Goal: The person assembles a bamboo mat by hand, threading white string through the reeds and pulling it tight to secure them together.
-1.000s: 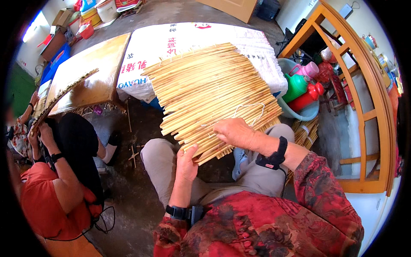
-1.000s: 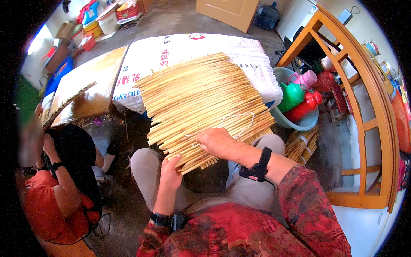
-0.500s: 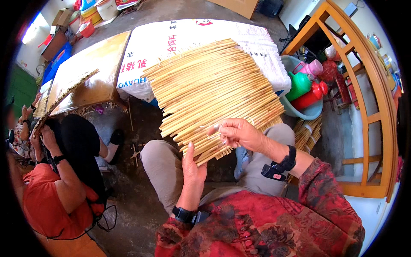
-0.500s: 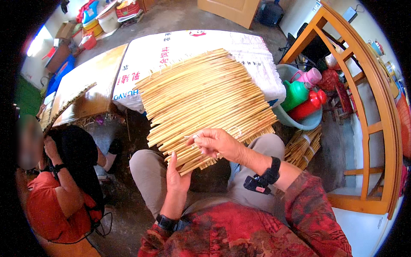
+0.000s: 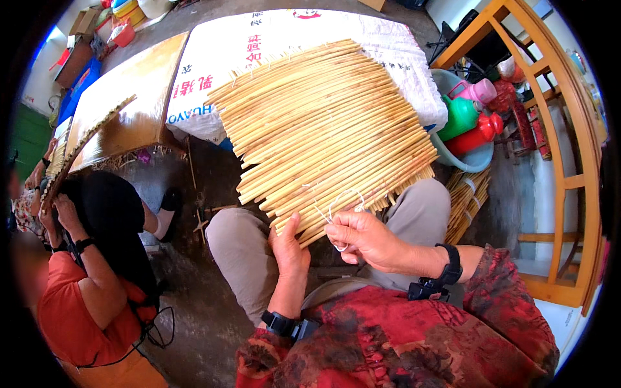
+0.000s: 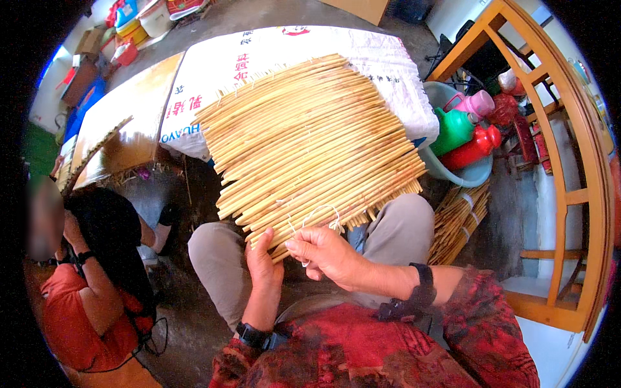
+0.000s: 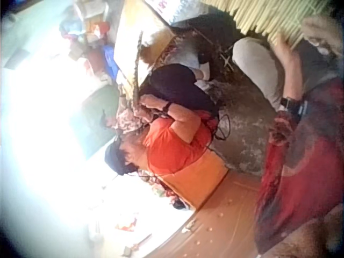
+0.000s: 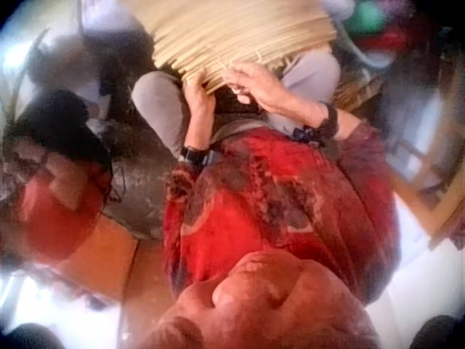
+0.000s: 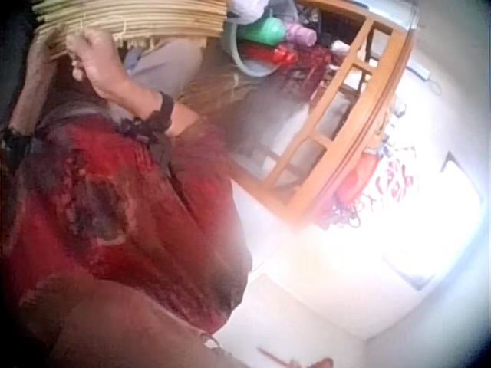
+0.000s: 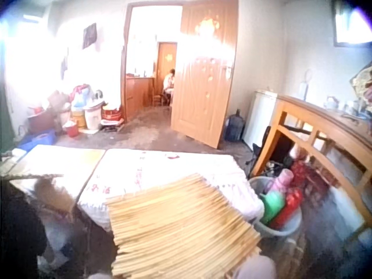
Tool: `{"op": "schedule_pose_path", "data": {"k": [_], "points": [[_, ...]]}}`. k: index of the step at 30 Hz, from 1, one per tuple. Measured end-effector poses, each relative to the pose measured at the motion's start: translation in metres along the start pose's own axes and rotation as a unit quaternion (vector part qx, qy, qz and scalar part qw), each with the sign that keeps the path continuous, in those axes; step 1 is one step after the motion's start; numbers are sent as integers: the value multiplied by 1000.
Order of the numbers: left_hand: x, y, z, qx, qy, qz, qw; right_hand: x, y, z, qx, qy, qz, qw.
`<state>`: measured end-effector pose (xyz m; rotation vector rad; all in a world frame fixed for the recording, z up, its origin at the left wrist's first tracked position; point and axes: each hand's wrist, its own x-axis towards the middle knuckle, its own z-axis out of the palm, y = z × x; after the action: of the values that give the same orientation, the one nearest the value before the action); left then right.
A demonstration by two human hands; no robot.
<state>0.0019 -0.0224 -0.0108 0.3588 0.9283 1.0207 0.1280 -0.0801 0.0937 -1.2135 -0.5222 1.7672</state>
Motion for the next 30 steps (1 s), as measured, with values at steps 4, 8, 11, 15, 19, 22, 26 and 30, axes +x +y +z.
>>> {"op": "schedule_pose_path", "data": {"k": [4, 8, 11, 15, 19, 22, 26, 30], "points": [[1, 0, -1, 20, 2, 12, 1000, 1, 0, 2, 4, 9, -3, 1000], [5, -1, -9, 25, -23, 7, 999, 1, -4, 7, -15, 5, -18, 1000], [3, -3, -8, 19, 9, -19, 1000, 2, 0, 3, -26, 22, -19, 999], [7, 1, -1, -19, -22, -32, 999, 4, -10, -11, -134, 46, -59, 988], [5, 15, 4, -20, -47, 6, 999, 4, -33, -56, -365, 188, -208, 888], [-6, 28, 22, 13, -94, 47, 994, -15, -38, -91, -626, 353, -407, 564], [-22, 56, 38, 25, -172, 97, 980, -44, -19, -70, -655, 305, -450, 525], [-56, 81, 64, 66, -221, 122, 965, -54, -5, -33, -697, 244, -502, 451]]}}
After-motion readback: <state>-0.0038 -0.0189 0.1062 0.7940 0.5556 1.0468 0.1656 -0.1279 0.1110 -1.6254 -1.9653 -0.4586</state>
